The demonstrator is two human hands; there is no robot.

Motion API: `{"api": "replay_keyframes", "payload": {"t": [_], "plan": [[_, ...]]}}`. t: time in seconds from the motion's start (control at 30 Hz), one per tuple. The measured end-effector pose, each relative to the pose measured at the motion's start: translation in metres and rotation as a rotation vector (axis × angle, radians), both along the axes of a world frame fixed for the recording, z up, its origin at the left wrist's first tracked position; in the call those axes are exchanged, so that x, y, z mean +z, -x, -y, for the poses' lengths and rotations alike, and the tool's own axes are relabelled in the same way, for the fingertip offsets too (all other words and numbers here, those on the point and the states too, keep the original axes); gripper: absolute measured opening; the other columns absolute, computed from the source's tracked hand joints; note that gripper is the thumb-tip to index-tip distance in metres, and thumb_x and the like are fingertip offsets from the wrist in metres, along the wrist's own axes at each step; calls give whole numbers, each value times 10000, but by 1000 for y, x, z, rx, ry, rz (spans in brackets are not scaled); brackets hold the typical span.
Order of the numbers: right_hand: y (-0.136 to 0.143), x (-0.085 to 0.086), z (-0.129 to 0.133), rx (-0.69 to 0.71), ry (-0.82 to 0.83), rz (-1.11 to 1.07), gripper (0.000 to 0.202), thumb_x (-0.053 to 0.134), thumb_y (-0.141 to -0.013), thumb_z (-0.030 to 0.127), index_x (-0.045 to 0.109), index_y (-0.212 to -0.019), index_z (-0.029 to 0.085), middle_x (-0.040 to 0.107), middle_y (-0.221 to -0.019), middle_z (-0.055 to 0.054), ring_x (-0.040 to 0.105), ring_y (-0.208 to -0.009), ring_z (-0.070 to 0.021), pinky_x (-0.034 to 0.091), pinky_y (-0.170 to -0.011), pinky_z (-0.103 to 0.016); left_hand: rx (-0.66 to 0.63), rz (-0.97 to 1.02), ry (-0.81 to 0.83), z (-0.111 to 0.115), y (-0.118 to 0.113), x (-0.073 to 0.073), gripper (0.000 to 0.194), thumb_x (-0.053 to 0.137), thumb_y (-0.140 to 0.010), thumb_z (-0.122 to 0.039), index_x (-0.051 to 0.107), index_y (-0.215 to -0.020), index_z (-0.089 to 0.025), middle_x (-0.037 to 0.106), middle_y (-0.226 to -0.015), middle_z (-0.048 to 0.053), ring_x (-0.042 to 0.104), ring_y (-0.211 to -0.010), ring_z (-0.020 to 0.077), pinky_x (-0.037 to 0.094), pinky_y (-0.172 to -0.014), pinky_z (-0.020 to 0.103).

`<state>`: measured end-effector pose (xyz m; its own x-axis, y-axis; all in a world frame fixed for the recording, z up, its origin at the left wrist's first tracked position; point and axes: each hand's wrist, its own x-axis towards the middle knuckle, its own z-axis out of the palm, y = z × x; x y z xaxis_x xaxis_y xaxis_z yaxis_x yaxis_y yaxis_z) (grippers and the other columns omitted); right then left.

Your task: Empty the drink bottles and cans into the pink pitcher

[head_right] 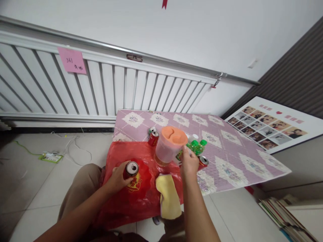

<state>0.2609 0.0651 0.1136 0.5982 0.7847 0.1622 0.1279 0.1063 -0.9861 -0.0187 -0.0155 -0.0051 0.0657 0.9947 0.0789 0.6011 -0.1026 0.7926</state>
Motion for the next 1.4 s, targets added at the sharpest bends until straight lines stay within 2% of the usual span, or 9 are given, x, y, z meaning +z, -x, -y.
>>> {"api": "replay_keyframes", "payload": {"t": [0.1,0.2,0.37,0.57,0.73,0.83,1.0,1.17,1.4], "plan": [[-9,24,13,-10,-20,41,490,716,-671,659,489,-576,235,453,-477,61,368,-445,-104,334,-428,-262,-2,-1,-12,0,0,-3,704,743,-701,-169,473,-1349,-208,601,-1387,146,541,-1307,337,376,-1071,542],[-18,42,26,40,-22,128,487,705,-715,628,485,-534,232,444,-471,46,363,-454,-107,302,-429,-264,-4,3,-12,1,1,-3,704,748,-708,-183,468,-1355,-204,598,-1391,145,537,-1311,335,374,-1073,541],[-27,58,48,80,66,296,484,699,-726,604,493,-498,230,426,-473,33,352,-464,-112,282,-443,-271,0,16,1,2,1,2,706,756,-704,-170,480,-1353,-212,604,-1386,135,543,-1302,324,368,-1087,527],[-29,60,66,173,184,444,398,723,-669,611,658,-610,222,546,-545,2,458,-524,-147,381,-500,-287,-13,37,8,2,3,3,712,758,-703,-176,483,-1358,-219,596,-1396,129,534,-1309,331,367,-1087,533],[-16,64,75,312,183,549,355,720,-656,569,666,-592,224,579,-551,-8,504,-539,-158,434,-525,-289,-17,47,5,1,4,-1,720,759,-705,-187,477,-1367,-221,591,-1400,132,529,-1314,328,364,-1090,530],[-4,66,79,338,205,605,320,705,-682,534,696,-621,220,632,-591,-22,533,-559,-170,442,-511,-280,-20,58,6,1,4,-1,720,759,-707,-189,476,-1368,-222,588,-1402,129,526,-1313,327,354,-1098,531],[11,67,79,415,198,666,281,713,-661,502,708,-612,225,648,-588,-17,550,-545,-173,450,-496,-275,-22,63,15,2,4,4,709,767,-717,-223,479,-1364,-215,580,-1413,132,521,-1316,332,351,-1091,525],[22,67,78,440,192,700,268,703,-706,485,704,-612,233,661,-616,-15,567,-581,-178,462,-517,-274,-37,68,26,1,5,3,740,764,-717,-225,453,-1388,-229,569,-1427,125,512,-1326,321,346,-1094,506],[18,58,67,537,245,798,308,681,-732,531,739,-700,231,720,-684,-29,611,-604,-190,485,-523,-274,-42,66,20,-2,5,-3,758,768,-708,-237,447,-1394,-220,566,-1426,127,516,-1316,337,351,-1084,518]]}}
